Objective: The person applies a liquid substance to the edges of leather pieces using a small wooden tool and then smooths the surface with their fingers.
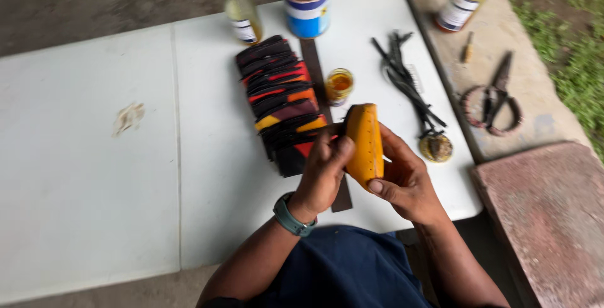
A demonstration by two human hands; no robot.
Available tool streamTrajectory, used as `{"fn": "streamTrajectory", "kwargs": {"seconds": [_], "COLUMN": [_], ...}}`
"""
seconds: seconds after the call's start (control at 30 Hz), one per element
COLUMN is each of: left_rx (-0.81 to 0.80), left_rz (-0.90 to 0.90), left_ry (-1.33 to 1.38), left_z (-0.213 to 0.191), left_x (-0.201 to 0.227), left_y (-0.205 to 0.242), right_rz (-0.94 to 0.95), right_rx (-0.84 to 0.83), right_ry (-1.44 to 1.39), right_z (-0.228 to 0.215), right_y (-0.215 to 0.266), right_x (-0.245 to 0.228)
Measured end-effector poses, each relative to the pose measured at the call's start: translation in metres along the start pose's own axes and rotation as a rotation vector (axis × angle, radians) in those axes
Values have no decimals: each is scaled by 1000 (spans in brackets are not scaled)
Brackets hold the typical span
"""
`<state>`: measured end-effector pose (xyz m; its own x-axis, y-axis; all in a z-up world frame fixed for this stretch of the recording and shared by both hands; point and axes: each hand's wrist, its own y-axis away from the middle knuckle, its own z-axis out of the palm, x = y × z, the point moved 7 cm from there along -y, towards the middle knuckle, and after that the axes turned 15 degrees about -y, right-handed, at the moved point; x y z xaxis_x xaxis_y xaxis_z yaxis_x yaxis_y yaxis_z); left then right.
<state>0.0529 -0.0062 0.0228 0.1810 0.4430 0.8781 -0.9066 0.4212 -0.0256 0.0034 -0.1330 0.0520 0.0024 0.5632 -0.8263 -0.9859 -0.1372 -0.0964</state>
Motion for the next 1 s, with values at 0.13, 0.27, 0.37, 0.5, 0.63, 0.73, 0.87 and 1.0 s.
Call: {"fn": "streamTrajectory", "kwargs": {"seconds": [0.13,0.27,0.37,0.5,0.63,0.73,0.87,1.0], "left_rx": [7,122,321,508,570,565,517,593], "left_rz": [301,249,178,-81,-249,-225,-355,-132], "left_ry": [-577,-509,-745,-1089,-1221,-1314,-1263,-1579], "left_z": [-3,-52,-136,-225,-268,-279,-287,-280], "left_x": [50,61,80,89,75,70,70,105], "left_y": [30,36,39,56,57,57,62,57], "right_rz": [0,-93,-188,-156,-224,-231,-184,-161], "right_rx": [-30,-176,-112,196,226,180,201,261], "right_ry": [144,256,334,548,883,995,1054,1109], "right_z": [20,37,18,-32,-49,-49,-50,-59], "right_y": [0,0,-7,-27,-87,-129,-155,-147], "right_x": [20,15,4,0,8,26,43,36]}}
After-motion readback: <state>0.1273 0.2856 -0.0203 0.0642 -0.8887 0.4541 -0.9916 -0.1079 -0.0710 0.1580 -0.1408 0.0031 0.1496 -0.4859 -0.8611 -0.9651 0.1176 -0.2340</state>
